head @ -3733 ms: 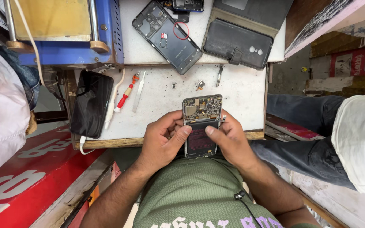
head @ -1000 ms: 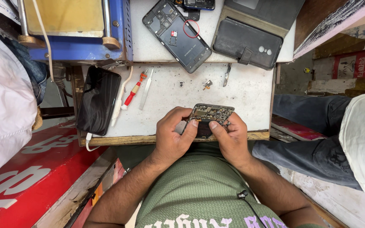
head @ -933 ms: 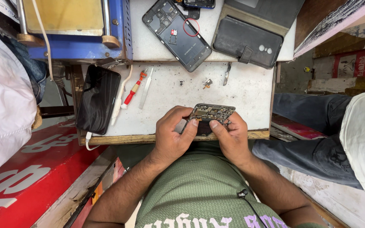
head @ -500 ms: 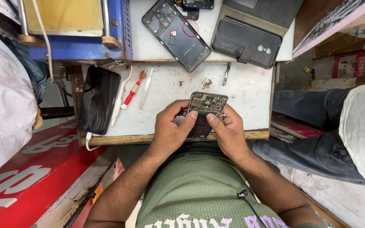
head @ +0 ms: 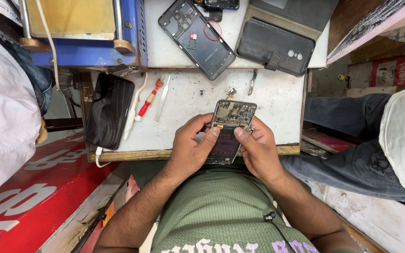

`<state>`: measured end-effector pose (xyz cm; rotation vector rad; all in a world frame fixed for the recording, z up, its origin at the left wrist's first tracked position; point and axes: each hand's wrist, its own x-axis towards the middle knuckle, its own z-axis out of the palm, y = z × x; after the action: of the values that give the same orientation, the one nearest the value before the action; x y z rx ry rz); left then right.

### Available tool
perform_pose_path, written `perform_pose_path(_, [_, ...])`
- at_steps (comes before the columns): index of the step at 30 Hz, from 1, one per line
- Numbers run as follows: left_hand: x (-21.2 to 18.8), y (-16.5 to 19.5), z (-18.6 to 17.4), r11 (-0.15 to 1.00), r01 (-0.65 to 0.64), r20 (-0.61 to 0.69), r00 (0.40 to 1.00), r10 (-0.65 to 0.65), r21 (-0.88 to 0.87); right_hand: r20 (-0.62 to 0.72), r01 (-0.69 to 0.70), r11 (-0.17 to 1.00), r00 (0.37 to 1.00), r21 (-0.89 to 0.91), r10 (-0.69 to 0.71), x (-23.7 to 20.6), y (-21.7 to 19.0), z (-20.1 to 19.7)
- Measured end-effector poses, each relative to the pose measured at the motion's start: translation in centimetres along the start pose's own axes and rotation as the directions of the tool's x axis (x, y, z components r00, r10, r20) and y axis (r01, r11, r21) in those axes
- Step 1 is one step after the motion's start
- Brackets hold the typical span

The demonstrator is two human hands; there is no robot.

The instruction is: The person repairs a disassembled smartphone at a workbench, lifting the exposed motherboard out of the phone body and working on its internals by hand. They use a screwdriver and tweezers to handle small screws and components, reposition the board and phone body, and continue manipulating the internal parts throughout the episode.

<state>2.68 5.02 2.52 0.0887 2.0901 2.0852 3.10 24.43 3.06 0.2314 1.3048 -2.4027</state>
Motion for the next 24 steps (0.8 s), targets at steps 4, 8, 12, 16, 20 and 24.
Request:
perform_pose_path(4, [0.0,-0.2,0.1,1.000,0.008,-0.014,1.000,-0.008,-0.002,0.011,0.017,0.999,1.000,-0.036,-0.017,0.0,0.1,-0.2])
perform_pose_path(8, [0.4,-0.5,0.3,0.997,0.072,-0.045,0.996,-0.074,-0.036,0.027,0.017,0.999,1.000,-0.029,-0.016,0.3,1.1,-0.9])
perform_pose_path(12, [1.4,-0.3,-0.5,0.996,0.024,-0.059,0.998,-0.019,0.089,-0.065,-0.081,0.995,0.995,-0.051,0.078,0.9,3.0,-1.9])
perform_pose_path(16, [3.2,0.5,-3.8,0.915,-0.001,0.151,0.986,-0.066,0.404,0.055,-0.027,0.995,0.998,-0.095,0.033,1.2,3.6,-3.2])
perform_pose_path(20, [4.4,0.9,-4.8,0.743,-0.195,0.334,0.942,-0.041,0.640,0.023,-0.043,0.950,0.998,-0.308,0.053,1.2,2.1,-4.8])
perform_pose_path(24, [5.0,0.6,-2.9,0.636,-0.232,0.297,0.955,0.005,0.736,-0.018,-0.034,0.924,0.999,-0.380,0.029,1.2,1.2,-5.9])
